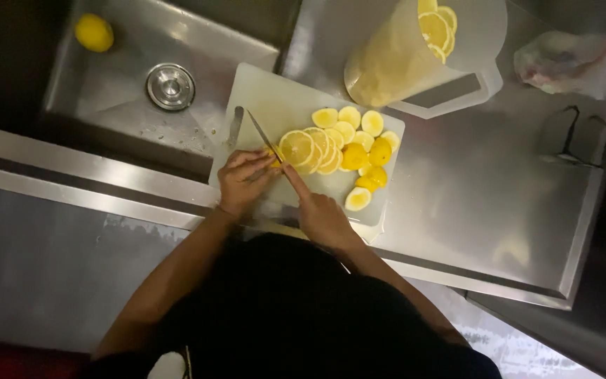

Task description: The person slices lemons into thin rounds on a cutting board and places them into a plastic pitcher. The person uses a knife to cut the lemons and transfers the slices by hand.

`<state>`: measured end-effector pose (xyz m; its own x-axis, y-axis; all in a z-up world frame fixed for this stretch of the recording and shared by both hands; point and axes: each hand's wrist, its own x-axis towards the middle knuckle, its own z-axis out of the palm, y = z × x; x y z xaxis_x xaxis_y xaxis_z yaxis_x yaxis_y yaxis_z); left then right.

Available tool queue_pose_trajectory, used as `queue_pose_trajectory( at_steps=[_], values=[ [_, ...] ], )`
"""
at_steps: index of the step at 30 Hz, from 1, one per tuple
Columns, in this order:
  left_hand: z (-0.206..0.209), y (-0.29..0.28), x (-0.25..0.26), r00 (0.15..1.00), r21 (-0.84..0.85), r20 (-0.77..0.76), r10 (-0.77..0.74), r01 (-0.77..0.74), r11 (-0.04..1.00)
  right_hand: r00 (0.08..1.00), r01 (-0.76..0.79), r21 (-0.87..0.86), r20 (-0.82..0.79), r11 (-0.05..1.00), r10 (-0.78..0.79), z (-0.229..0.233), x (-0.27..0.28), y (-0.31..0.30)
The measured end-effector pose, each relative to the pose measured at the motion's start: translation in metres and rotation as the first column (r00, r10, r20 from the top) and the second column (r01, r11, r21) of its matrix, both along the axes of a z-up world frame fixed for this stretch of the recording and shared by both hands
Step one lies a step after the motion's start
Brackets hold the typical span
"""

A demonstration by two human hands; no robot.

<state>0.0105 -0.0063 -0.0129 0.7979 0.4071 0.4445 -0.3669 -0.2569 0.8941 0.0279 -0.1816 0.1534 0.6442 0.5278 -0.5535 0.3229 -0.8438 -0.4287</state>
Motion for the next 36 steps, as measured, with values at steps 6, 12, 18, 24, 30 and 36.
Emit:
queue_pose_trajectory(
  at_steps=[6, 12, 18, 24, 30, 36],
  values=[
    [-0.003, 0.0, -0.001, 1.0, -0.002, 0.023, 0.011, -0.011, 1.0, 0.987, -0.112, -0.191, 0.094, 0.975, 0.132, -0.018, -0.04, -0.046],
    [-0.01, 0.002, 0.002, 0.999, 0.01, 0.048, 0.016, -0.017, 1.0, 0.983, 0.097, -0.055, -0.152, 0.994, -0.104, 0.009, -0.008, -0.007],
    [-0.001, 0.003, -0.001, 0.999, 0.019, 0.049, 0.008, -0.009, 1.0, 0.965, 0.13, -0.088, -0.219, 0.988, -0.146, 0.002, -0.004, -0.003],
    [0.003, 0.005, 0.002, 1.0, 0.016, -0.023, 0.01, -0.01, 1.0, 0.983, 0.062, -0.072, -0.168, 0.995, -0.073, 0.003, -0.011, -0.022],
    [0.0, 0.016, 0.006, 0.998, 0.072, -0.055, 0.008, -0.004, 0.997, 0.982, 0.089, -0.073, -0.159, 0.993, -0.1, -0.001, -0.007, -0.012],
    [0.011, 0.008, -0.002, 1.0, 0.093, -0.02, 0.02, -0.018, 0.996, 0.992, 0.063, -0.052, -0.105, 0.997, -0.068, 0.002, 0.004, 0.01]
  ],
)
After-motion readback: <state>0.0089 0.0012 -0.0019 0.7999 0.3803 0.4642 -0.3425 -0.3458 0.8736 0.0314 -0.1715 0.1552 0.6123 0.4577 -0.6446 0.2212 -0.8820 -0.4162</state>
